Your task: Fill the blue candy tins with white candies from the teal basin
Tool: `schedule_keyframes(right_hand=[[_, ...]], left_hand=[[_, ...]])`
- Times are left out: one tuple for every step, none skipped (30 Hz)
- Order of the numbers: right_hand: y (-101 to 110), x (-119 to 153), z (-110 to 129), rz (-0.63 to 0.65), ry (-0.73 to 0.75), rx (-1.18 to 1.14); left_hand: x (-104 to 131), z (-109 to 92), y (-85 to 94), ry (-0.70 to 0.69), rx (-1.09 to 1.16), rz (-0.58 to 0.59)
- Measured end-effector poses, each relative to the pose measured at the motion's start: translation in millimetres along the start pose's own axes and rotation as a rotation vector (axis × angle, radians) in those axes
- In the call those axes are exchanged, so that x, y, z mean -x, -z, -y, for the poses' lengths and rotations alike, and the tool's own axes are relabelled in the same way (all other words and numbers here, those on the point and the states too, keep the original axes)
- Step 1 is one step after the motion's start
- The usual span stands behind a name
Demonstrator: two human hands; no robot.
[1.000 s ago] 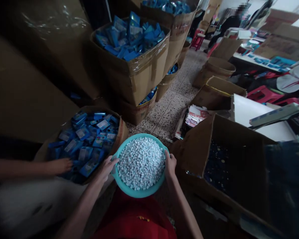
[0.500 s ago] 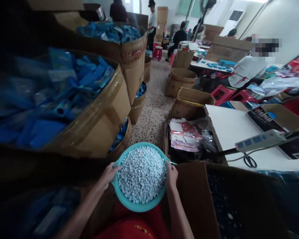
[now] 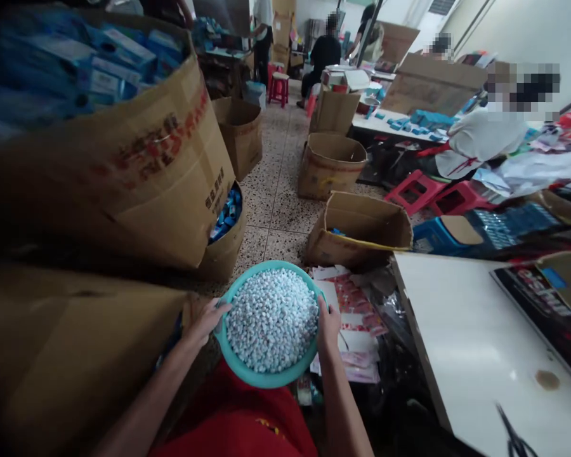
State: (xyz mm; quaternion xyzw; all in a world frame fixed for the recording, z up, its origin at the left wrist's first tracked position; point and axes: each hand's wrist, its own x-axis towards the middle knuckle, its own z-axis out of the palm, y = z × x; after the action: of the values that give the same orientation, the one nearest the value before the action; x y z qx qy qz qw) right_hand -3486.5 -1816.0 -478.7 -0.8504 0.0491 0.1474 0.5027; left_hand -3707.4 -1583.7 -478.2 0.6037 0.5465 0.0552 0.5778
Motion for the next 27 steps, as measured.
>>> schedule_keyframes(right_hand=[[-12.3, -25.6, 18.8, 0.005, 0.0, 0.001], [-25.4, -51.4, 37.2, 0.01, 0.0, -0.002], [-39.2, -77.3, 55.0, 0.012, -0.002, -0.008], [-53.6, -103.4, 72.2, 0.009, -0.001, -0.017], [-68.4, -129.8, 89.1, 0.002, -0.001, -0.028], [-83.4, -156.1, 106.0, -0.008, -0.003, -0.037], [-98.1, -182.4, 123.2, -0.018, -0.007, -0.044], [-112.2, -208.4, 140.9, -0.029, -0.012, -0.05], [-125.5, -234.0, 159.4, -0.038, -0.017, -0.054], [-138.0, -259.3, 178.5, -0.045, -0.019, -0.059], [-149.8, -284.3, 198.0, -0.053, -0.02, -0.065], [-161.2, -309.5, 217.6, -0.059, -0.018, -0.071], [-172.5, -335.1, 236.9, -0.06, -0.014, -0.076], [-184.4, -361.4, 255.6, -0.059, -0.008, -0.076], [-197.1, -388.9, 273.4, -0.055, -0.002, -0.072], [-211.1, -417.5, 290.3, -0.049, 0.001, -0.063], [-226.4, -447.3, 306.5, -0.042, 0.002, -0.054], [-243.0, -477.8, 322.4, -0.036, 0.001, -0.045], [-260.6, -508.7, 338.3, -0.031, -0.003, -0.038], [-278.9, -539.4, 354.7, -0.024, -0.007, -0.033], [-297.7, -569.4, 372.0, -0.014, -0.009, -0.026], [-316.8, -598.4, 390.3, 0.001, -0.009, -0.019], [-336.0, -626.1, 409.7, 0.022, -0.011, -0.011], [-355.6, -652.6, 429.9, 0.046, -0.014, -0.004], [-375.6, -677.9, 450.5, 0.068, -0.015, 0.001], [-396.4, -702.2, 471.1, 0.084, -0.015, 0.004], [-418.1, -725.8, 491.2, 0.096, -0.014, 0.004]], left_hand=[[-23.2, -23.3, -3.8, -0.001, 0.005, -0.008], [-47.6, -46.8, -7.4, -0.004, 0.009, -0.014], [-73.3, -70.4, -11.0, -0.008, 0.012, -0.02], [-100.4, -94.0, -14.7, -0.012, 0.014, -0.022], [-128.8, -117.8, -18.6, -0.019, 0.016, -0.021], [-158.1, -141.6, -23.0, -0.025, 0.017, -0.017], [-187.7, -165.7, -27.7, -0.031, 0.018, -0.011], [-217.2, -189.9, -32.7, -0.035, 0.018, -0.003], [-246.1, -214.2, -38.0, -0.039, 0.018, 0.007], [-274.3, -238.5, -43.3, -0.045, 0.018, 0.018], [-301.8, -262.6, -48.7, -0.053, 0.017, 0.026], [-328.8, -286.4, -53.9, -0.062, 0.014, 0.029], [-355.6, -309.7, -59.0, -0.074, 0.01, 0.028], [-382.6, -332.2, -64.0, -0.084, 0.003, 0.024], [-410.2, -353.9, -68.8, -0.091, -0.005, 0.018], [-438.3, -374.6, -73.4, -0.094, -0.013, 0.014], [-467.0, -394.5, -77.8, -0.095, -0.02, 0.011], [-496.0, -413.8, -81.8, -0.093, -0.024, 0.011], [-524.8, -432.6, -85.5, -0.089, -0.025, 0.012], [-553.1, -451.4, -88.4, -0.083, -0.023, 0.012], [-580.7, -470.5, -90.4, -0.074, -0.019, 0.011], [-607.4, -490.0, -91.4, -0.065, -0.012, 0.009], [-633.4, -510.1, -91.1, -0.055, -0.005, 0.005], [-659.0, -530.8, -89.5, -0.046, 0.003, -0.002], [-684.6, -551.8, -86.7, -0.042, 0.009, -0.014], [-710.7, -573.1, -82.8, -0.042, 0.015, -0.026], [-737.9, -594.4, -78.0, -0.043, 0.018, -0.038]])
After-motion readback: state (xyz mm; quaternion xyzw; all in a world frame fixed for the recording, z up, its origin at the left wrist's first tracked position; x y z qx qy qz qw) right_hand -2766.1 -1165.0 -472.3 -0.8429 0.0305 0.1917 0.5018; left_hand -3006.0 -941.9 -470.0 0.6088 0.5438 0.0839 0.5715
